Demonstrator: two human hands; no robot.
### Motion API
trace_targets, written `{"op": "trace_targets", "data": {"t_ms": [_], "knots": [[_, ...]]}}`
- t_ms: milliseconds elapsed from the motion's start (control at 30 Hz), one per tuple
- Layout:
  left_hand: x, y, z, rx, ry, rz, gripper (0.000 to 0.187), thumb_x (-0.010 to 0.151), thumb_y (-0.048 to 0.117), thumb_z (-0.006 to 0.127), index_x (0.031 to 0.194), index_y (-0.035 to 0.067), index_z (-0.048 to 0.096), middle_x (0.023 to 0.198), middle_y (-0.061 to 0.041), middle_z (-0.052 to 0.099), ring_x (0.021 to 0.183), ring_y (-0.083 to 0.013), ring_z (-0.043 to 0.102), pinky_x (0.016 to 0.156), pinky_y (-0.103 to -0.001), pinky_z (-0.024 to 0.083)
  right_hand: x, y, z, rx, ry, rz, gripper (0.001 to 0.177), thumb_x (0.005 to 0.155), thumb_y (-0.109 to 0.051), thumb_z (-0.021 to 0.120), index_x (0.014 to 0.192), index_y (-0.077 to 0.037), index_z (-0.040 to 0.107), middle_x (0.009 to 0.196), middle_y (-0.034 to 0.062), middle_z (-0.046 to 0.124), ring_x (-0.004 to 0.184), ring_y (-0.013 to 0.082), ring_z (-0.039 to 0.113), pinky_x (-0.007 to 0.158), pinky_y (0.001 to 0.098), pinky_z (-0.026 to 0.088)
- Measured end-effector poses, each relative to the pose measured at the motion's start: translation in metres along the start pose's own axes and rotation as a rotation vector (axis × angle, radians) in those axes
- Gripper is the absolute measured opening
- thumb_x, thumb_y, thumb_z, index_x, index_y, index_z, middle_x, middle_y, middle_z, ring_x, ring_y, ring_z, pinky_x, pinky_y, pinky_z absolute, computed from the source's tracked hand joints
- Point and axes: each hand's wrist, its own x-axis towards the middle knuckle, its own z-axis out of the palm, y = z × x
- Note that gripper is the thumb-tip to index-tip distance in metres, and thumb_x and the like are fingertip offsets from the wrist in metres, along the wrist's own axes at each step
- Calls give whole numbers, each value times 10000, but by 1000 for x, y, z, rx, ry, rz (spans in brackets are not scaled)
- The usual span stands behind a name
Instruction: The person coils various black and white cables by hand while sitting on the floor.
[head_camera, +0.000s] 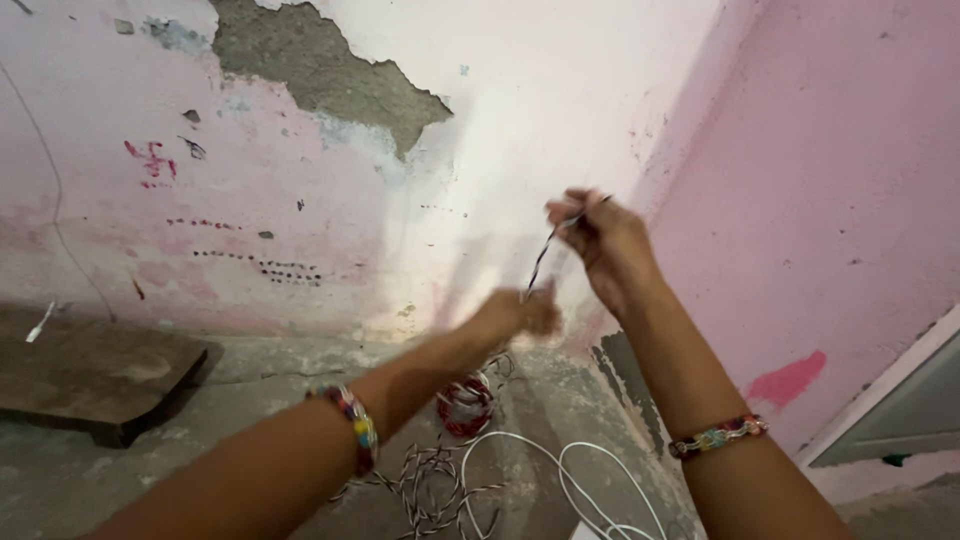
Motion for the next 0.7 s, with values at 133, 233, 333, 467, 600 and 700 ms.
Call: {"op": "trace_targets", "data": {"t_ms": [133, 233, 333, 467, 600, 700], "knots": [[-10, -71, 6, 226, -78, -240, 309, 1028, 326, 551, 1100, 53, 676, 1177, -187, 700, 1059, -275, 653, 983, -444, 527, 15, -32, -11, 325, 93, -160, 315, 1066, -138, 448, 1259, 85, 560, 1187, 252, 693, 998, 250, 709, 890, 307, 625], [0, -102, -24, 149, -134, -189, 263, 993, 212, 574, 1059, -9, 700, 1016, -151, 735, 882, -209, 697, 812, -375, 576, 29, -44, -38, 482, 89, -265, 284, 1078, -174, 486, 1217, 59, 569, 1195, 235, 691, 997, 245, 710, 897, 305, 621], [11, -96, -35, -279, 88, -244, 348, 1069, 251, 460, 1089, -29, 666, 878, -107, 653, 683, -156, 568, 625, -304, 515, 41, -40, -62, 544, 89, -235, 266, 1050, -155, 455, 1161, 51, 585, 1172, 224, 695, 999, 254, 733, 917, 329, 642], [36, -46, -44, -835, 318, -271, 292, 1090, 193, 423, 1077, -10, 632, 732, -69, 573, 483, -92, 384, 406, -225, 316, 28, -9, -55, 201, 22, 173, 247, 1060, -189, 529, 1161, 27, 594, 1185, 192, 662, 1096, 262, 666, 973, 365, 546], [74, -5, -49, -1302, 298, -98, 218, 1023, 85, 384, 894, 33, 551, 668, -52, 516, 440, -90, 279, 372, -238, 215, -14, 24, -23, -310, -326, 379, 388, 996, -249, 562, 1254, 36, 608, 1265, 202, 631, 1173, 277, 587, 1040, 400, 525], [93, 14, -48, -1514, 268, -55, 264, 1011, 107, 336, 823, 48, 511, 631, -37, 489, 430, -84, 271, 375, -233, 198, -33, 45, -11, -411, -683, 468, 393, 978, -254, 559, 1281, -7, 607, 1291, 154, 651, 1202, 235, 611, 1039, 362, 497]]}}
